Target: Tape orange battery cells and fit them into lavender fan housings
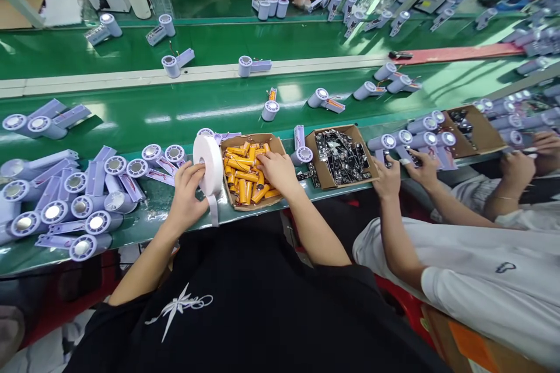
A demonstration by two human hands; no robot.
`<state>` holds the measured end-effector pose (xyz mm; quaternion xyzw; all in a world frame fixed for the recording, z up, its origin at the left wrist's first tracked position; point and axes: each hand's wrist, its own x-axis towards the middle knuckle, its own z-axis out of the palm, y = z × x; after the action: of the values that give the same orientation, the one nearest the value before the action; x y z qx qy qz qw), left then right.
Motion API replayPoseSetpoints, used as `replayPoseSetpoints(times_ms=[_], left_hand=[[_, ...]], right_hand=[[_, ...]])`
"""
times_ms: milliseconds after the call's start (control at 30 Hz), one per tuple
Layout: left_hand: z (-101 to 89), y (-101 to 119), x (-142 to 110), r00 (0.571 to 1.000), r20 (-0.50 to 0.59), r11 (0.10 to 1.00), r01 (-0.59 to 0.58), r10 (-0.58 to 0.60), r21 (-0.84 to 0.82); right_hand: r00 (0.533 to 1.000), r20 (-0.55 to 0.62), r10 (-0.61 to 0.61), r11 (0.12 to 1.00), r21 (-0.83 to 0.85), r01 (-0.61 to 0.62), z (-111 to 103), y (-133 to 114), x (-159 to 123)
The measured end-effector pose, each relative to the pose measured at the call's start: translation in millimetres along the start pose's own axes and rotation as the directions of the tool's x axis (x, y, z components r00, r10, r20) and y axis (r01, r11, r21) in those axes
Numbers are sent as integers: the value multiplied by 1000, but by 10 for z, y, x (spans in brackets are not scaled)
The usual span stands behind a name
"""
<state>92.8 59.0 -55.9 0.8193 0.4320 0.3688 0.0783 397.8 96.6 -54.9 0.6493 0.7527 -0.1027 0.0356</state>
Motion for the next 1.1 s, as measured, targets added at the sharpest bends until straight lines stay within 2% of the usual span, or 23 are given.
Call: replayPoseSetpoints(times_ms=[133,200,233,267,333,400,433,500,567,667,800,867,933,1000,1033,1100], left_hand=[[26,45,-19,998,62,1000,8,-8,-1],[25,56,-33,997,82,1000,1,-1,0],[23,59,-41,996,88,1000,-4,4,1],[21,60,-50,996,94,1000,-9,8,4],[21,65,-71,995,103,1000,-14,13,15],[29,75,-88,995,102,999,-26,23,22],[36,84,-93,995,97,999,-37,34,23],[51,110,-96,994,88,997,-67,64,25],[63,141,-86,991,90,994,-103,100,37],[70,175,-62,986,95,988,-142,135,65],[63,170,-46,989,69,984,-137,130,114],[56,150,-51,994,47,986,-102,96,134],[51,129,-58,998,27,988,-55,52,144],[48,122,-63,998,39,987,-60,55,150],[48,125,-64,995,60,985,-91,83,147],[56,148,-62,981,113,977,-173,159,124]], right_hand=[[997,-63,-34,994,98,40,33,91,18],[988,-152,4,946,320,45,57,168,24],[979,-199,44,874,482,59,65,203,25],[966,-242,94,758,647,88,69,232,19],[930,-302,210,437,880,186,55,249,-19],[910,-305,281,133,951,278,7,199,-106],[913,-290,288,13,954,299,-27,150,-167],[933,-255,254,-157,941,300,-107,23,-309],[945,-245,217,-237,926,294,-181,-109,-448],[942,-254,222,-264,914,308,-231,-251,-592],[915,-271,299,-226,912,344,-191,-300,-635],[863,-313,397,-204,887,415,-163,-280,-611],[775,-351,525,-185,842,507,-147,-253,-574],[692,-379,614,-132,815,564,-137,-240,-543],[671,-397,627,-91,817,569,-129,-245,-534],[671,-451,588,7,833,554,-101,-280,-532]])
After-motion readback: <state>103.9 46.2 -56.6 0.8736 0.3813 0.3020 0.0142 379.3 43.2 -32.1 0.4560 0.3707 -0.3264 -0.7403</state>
